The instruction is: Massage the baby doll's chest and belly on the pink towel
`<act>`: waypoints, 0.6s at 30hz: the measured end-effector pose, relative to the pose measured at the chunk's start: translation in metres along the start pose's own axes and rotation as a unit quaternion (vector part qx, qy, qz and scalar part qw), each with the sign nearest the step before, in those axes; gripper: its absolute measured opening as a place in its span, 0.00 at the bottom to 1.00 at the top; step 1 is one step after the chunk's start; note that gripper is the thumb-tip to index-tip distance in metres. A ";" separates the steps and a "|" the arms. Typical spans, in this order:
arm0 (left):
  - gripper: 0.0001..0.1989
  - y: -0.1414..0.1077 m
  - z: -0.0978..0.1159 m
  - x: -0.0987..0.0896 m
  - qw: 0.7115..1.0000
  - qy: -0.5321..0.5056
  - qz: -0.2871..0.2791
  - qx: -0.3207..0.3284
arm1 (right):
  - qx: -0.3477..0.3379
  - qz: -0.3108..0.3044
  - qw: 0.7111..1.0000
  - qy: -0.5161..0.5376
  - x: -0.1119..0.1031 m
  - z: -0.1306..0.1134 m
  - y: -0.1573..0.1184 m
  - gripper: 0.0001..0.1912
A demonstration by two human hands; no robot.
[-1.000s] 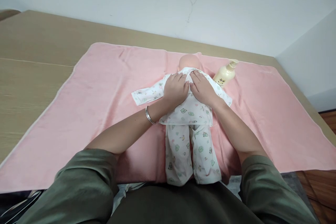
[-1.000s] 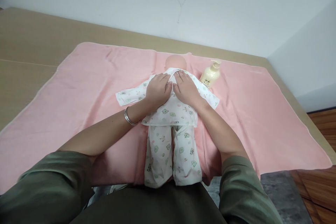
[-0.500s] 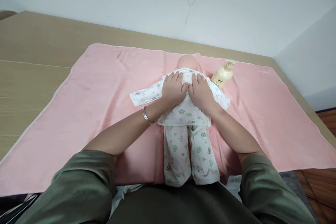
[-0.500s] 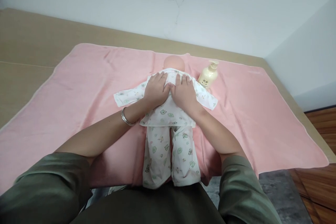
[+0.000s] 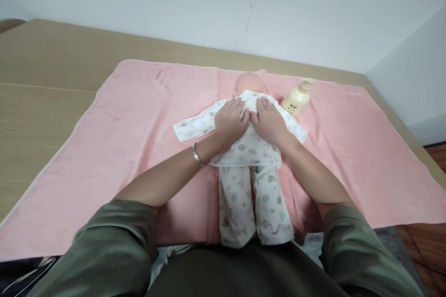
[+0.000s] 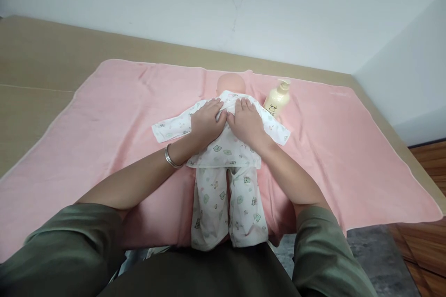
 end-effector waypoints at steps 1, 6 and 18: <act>0.25 0.001 -0.002 0.001 1.000 -0.004 -0.007 -0.007 | 0.003 0.008 1.000 -0.011 -0.001 -0.002 -0.002 0.31; 0.27 0.003 -0.012 0.011 0.998 -0.007 -0.049 -0.046 | -0.014 0.026 0.998 -0.054 -0.012 -0.020 -0.022 0.27; 0.23 -0.001 -0.001 0.000 0.999 -0.026 0.010 0.020 | -0.039 -0.025 0.999 0.026 -0.019 -0.010 -0.015 0.16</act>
Point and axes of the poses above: each hand's wrist, its own y-axis towards the middle knuckle, its own x-axis out of the palm, z = x × y, the point moved 10 cm from there along y, towards the middle knuckle, and after that the axes turned 5 degrees about -x, right-handed, at the moved point
